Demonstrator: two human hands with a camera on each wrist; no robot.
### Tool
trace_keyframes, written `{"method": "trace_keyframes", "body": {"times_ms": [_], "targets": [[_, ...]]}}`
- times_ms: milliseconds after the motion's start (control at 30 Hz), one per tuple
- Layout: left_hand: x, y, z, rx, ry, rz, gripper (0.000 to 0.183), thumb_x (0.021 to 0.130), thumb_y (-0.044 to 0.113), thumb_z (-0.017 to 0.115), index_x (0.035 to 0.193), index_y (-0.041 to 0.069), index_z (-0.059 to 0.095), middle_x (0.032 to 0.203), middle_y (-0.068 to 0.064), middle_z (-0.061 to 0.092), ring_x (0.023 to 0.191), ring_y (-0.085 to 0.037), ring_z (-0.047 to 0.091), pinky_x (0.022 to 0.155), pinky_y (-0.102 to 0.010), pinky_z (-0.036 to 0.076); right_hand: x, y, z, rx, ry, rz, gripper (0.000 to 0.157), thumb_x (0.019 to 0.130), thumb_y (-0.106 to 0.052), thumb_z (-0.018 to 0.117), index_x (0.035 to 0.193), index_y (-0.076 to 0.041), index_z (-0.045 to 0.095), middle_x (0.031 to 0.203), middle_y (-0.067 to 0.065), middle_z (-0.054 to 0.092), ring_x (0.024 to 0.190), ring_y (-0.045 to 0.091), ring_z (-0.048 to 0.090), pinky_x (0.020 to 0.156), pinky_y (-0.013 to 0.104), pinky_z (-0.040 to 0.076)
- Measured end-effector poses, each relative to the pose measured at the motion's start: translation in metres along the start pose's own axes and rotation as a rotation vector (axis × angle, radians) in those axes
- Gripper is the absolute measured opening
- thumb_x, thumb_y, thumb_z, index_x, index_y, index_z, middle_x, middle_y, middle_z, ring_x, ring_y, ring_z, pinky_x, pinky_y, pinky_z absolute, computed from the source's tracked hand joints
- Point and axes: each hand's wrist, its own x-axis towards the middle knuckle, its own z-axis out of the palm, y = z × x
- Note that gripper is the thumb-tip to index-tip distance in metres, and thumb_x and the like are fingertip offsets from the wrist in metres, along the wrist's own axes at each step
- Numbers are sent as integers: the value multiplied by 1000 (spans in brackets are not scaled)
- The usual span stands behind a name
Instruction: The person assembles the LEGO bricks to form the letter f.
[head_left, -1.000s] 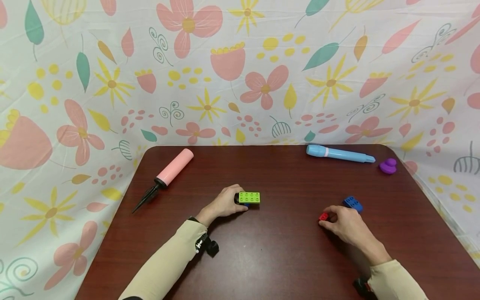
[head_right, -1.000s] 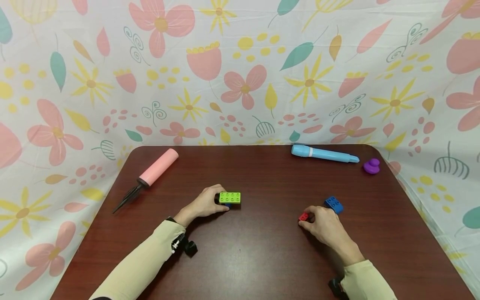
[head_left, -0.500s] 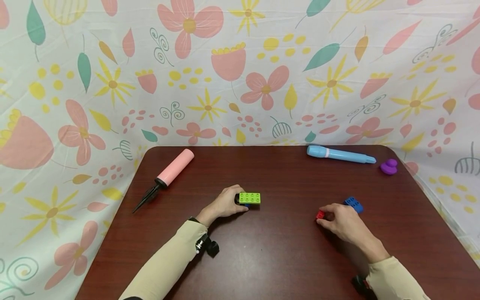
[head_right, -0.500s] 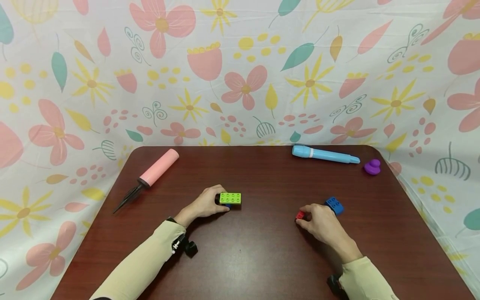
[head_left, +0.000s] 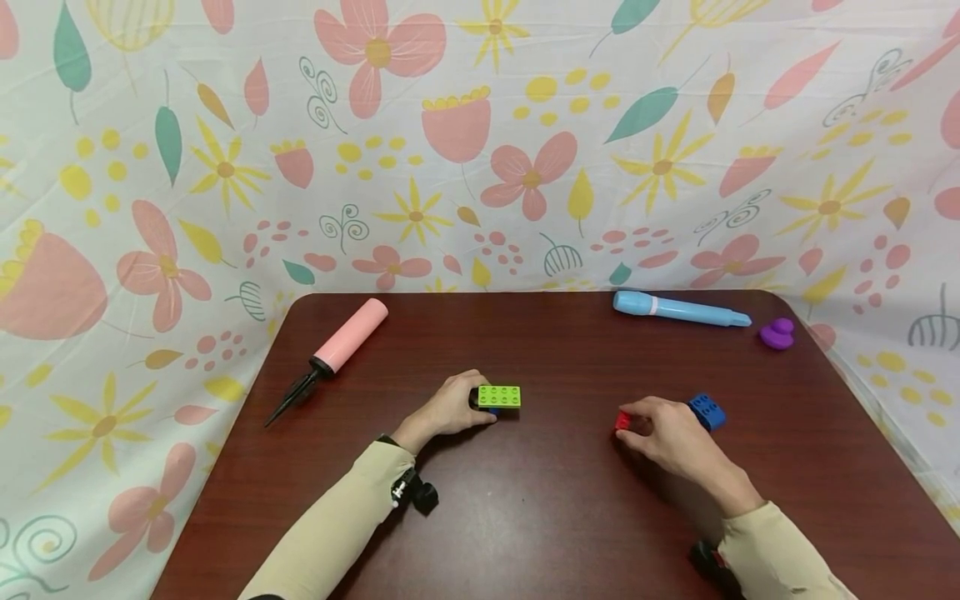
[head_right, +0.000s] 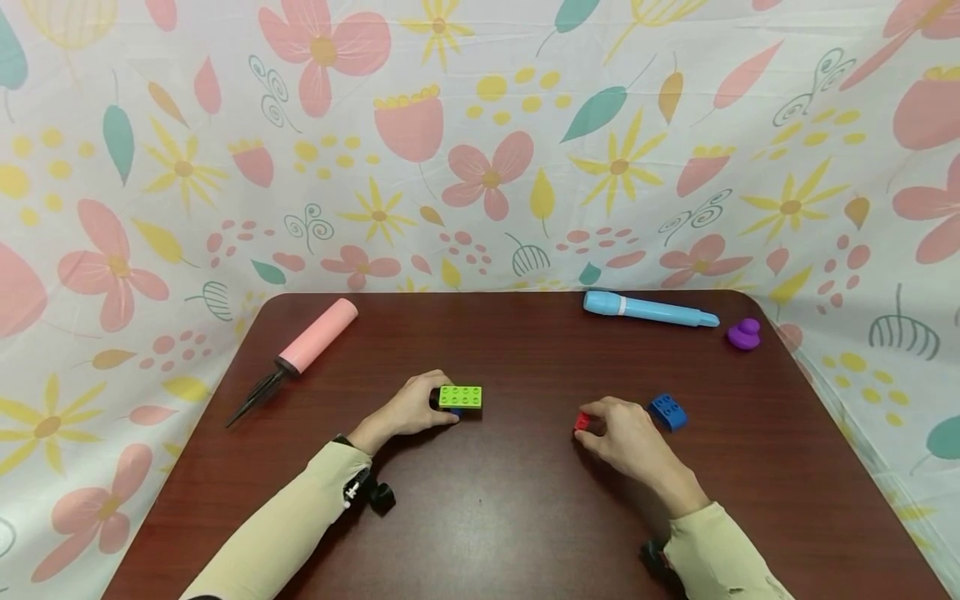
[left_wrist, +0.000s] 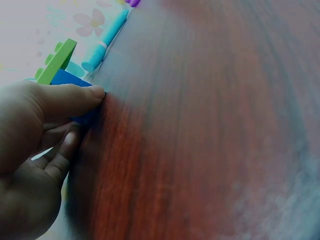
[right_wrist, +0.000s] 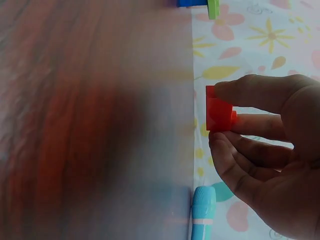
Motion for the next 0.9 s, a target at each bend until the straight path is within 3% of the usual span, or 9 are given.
{"method": "trace_keyframes", "body": {"times_ms": [300,667,900], "targets": [[-1,0,1,-4,-10,-17,45,80,28,82,116,8,65,110,-2,62,105,-22,60,91,-36,50,9,-10,2,20,1,-55,34,80,-21,80,108,-4,73,94,2,69,71,9,56,59,24,47],[0,1,-1,2,-15,-29,49,80,28,81,120,7,64,115,-4,62,113,-25,59,96,-38,49,24,-30,7,75,11,-122,33,80,-18,81,109,-4,72,92,-1,68,76,11,62,62,24,51],[0,1,-1,-1,-12,-19,46,79,27,82,117,7,65,112,-3,63,108,-23,61,94,-36,49,33,-39,10,93,6,-139,31,80,-18,80,107,-6,71,90,-2,68,76,9,63,65,25,53]]}}
